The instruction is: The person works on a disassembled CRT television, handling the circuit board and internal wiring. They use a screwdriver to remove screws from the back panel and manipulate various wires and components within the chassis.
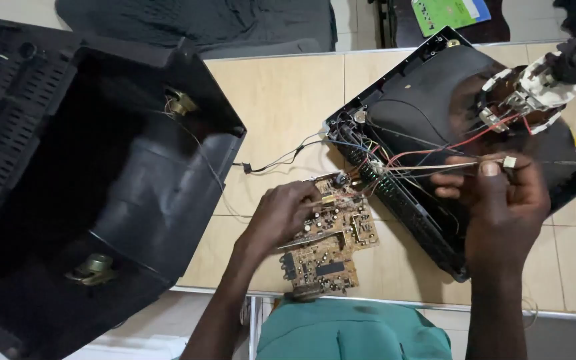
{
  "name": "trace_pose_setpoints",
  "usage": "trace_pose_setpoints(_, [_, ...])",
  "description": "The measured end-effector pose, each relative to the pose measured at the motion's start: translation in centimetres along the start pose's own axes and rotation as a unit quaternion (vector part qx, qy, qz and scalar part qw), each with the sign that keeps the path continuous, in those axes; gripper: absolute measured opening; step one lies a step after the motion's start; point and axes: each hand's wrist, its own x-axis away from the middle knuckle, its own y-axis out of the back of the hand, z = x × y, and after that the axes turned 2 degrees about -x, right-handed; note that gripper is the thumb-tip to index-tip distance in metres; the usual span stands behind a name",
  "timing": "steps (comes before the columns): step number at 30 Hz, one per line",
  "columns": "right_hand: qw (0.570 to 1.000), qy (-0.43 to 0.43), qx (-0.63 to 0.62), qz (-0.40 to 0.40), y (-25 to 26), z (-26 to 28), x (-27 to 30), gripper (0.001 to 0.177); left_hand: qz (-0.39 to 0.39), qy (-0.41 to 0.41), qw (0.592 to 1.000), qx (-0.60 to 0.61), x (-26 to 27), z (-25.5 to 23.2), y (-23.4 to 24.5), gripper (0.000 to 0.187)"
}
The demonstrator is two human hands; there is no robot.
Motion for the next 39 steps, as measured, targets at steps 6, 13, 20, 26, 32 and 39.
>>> trace_pose_setpoints(6, [1.0,-0.017,0.014,-0.004,0.0,-0.5,0.8,0.014,-0.02,0.019,0.977,0.212,-0.4,1.6,-0.5,0.023])
trace_pose_setpoints(13, [0.999,-0.008,0.049,0.021,0.6,-1.8,2.2,0.012,-0.059,0.045,0.975,0.208,0.3,4.0,-1.7,0.016])
trace_pose_setpoints(20, [0.989,0.045,0.137,0.016,0.2,-2.2,3.5,0.01,-0.068,0.074,0.995,-0.024,1.1,4.5,-2.6,0.019])
trace_pose_setpoints(26, [0.976,0.06,0.207,0.031,0.1,-2.4,3.9,0.01,-0.035,0.134,0.988,-0.061,0.8,2.5,-3.1,0.025])
trace_pose_setpoints(32, [0.96,0.059,0.272,0.017,0.9,-3.5,4.4,0.013,-0.042,0.207,0.976,-0.052,0.5,1.7,-4.6,0.014])
trace_pose_setpoints(39, [0.948,0.073,0.308,0.026,0.8,-3.3,4.4,0.015,-0.088,0.116,0.989,0.006,0.2,4.5,-4.7,0.026])
